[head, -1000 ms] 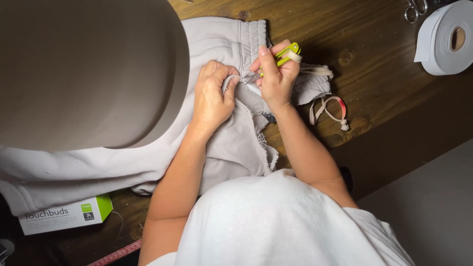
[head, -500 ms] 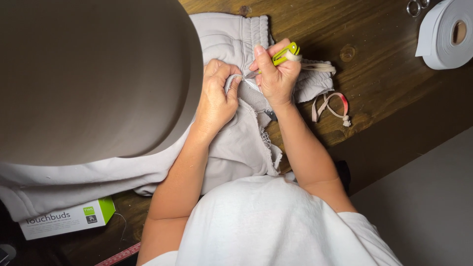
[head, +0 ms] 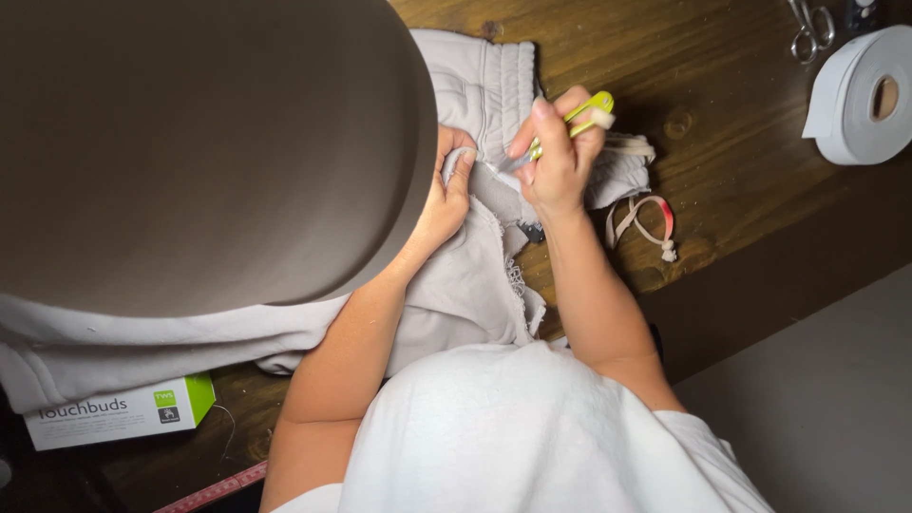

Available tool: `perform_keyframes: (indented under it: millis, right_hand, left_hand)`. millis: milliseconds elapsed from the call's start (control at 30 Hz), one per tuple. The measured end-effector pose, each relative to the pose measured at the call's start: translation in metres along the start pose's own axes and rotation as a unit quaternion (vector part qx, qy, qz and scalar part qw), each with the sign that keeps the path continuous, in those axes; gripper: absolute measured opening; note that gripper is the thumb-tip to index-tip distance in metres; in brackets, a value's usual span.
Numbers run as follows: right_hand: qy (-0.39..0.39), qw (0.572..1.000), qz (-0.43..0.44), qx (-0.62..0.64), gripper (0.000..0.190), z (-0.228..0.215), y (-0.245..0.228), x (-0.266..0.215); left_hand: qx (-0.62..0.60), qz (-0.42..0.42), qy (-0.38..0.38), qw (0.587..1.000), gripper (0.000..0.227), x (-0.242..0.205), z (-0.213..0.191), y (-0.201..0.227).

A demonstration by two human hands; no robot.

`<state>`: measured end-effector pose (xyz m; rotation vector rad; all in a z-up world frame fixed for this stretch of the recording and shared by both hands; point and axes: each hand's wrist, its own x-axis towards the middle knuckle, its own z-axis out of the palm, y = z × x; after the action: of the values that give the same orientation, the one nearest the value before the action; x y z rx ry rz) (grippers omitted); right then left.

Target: The person uses a yellow utility knife to cut the waistband of a pair of light gray sweatpants laid on a wooden table. The person holds the fabric with one hand while carefully cutting along the seam with the other.

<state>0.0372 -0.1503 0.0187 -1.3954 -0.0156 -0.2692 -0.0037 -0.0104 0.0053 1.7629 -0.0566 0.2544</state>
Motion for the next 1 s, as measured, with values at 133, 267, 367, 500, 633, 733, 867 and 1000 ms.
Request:
perform_keyframes:
  millis: [133,267,367,500,633,733,867,1000]
  right_hand:
    - [0.077,0.991,0.095,-0.053,0.026,0.009,-0.009,-0.001]
    - [0.091,0.981,0.148,-0.084,0.027,0.015,-0.015,0.003]
    - [0.102,0.979,0.161,-0.077,0.028,0.013,-0.009,0.004]
    - [0.075,0.981,0.152,-0.094,0.026,0.013,-0.007,0.005]
    - [0.064,0.983,0.142,-0.096,0.026,0.012,-0.006,0.004]
    - [0.081,0.981,0.153,-0.085,0.028,0.012,-0.007,0.003]
    - [0.085,0.983,0.143,-0.084,0.028,0.01,-0.005,0.001]
    - [0.07,0.983,0.14,-0.095,0.029,0.008,0.0,0.003]
  left_hand:
    - [-0.012,0.014,-0.013,1.0,0.015,0.0,-0.001,-0.001]
    - [-0.006,0.024,-0.015,1.0,0.014,0.003,-0.003,0.004]
    - [0.01,0.031,-0.018,0.999,0.013,0.004,-0.006,0.011]
    - [-0.022,0.034,-0.005,0.999,0.012,0.001,0.0,0.004]
    - [-0.015,0.044,-0.001,0.999,0.013,0.001,-0.001,0.006]
    - [-0.006,0.037,-0.011,0.999,0.013,0.001,-0.003,0.008]
    - [0.023,0.041,-0.015,0.999,0.016,0.002,-0.006,0.013]
    - [0.195,0.04,-0.066,0.978,0.01,0.012,-0.029,0.045]
